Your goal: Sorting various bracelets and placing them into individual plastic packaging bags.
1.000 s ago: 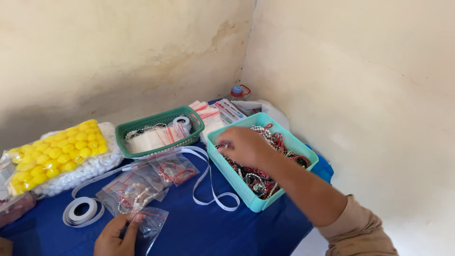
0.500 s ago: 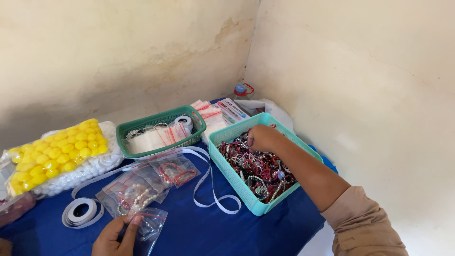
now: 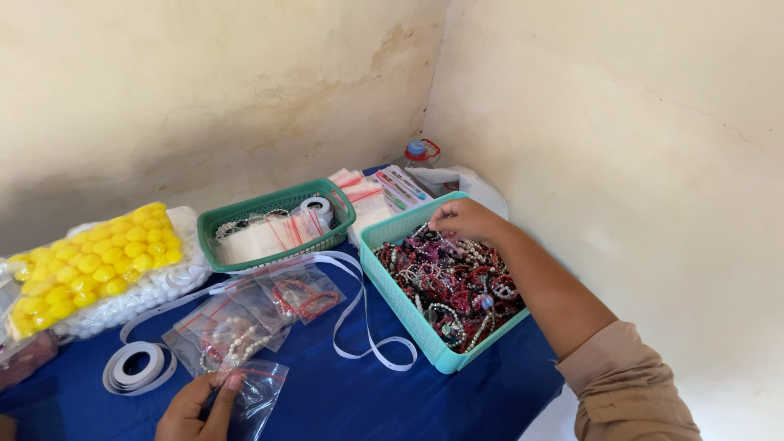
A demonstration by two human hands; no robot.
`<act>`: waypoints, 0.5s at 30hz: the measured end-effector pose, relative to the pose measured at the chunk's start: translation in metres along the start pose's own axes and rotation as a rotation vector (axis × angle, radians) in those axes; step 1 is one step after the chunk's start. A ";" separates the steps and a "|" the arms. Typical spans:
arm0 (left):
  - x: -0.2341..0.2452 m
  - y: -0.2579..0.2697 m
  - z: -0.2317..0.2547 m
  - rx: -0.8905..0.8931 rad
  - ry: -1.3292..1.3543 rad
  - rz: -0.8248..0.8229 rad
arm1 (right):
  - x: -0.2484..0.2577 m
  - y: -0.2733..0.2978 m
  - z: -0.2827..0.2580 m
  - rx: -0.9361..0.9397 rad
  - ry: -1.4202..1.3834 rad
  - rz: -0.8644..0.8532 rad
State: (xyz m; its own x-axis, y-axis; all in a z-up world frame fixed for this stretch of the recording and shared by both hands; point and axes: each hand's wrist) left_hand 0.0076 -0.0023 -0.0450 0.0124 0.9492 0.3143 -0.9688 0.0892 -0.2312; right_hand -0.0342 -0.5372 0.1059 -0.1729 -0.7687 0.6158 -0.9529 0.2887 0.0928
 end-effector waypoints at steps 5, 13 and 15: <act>-0.004 -0.002 -0.017 -0.042 -0.008 0.027 | 0.007 -0.014 0.014 -0.066 -0.327 0.081; -0.006 -0.003 -0.026 -0.083 0.042 0.029 | 0.008 -0.010 -0.003 -0.106 -0.895 0.101; -0.006 -0.003 -0.028 -0.037 -0.005 0.036 | 0.006 -0.012 0.000 -0.045 -0.956 0.047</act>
State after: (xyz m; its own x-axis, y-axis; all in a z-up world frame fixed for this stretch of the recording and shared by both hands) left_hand 0.0170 0.0005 -0.0715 -0.0237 0.9506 0.3094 -0.9589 0.0660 -0.2759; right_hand -0.0242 -0.5451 0.1092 -0.3596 -0.8907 -0.2781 -0.9329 0.3371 0.1265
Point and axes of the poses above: each hand's wrist, its own y-axis away from the middle knuckle, its own x-axis out of the back of the hand, z = x × y, and after that the axes turned 3 degrees about z, right-handed
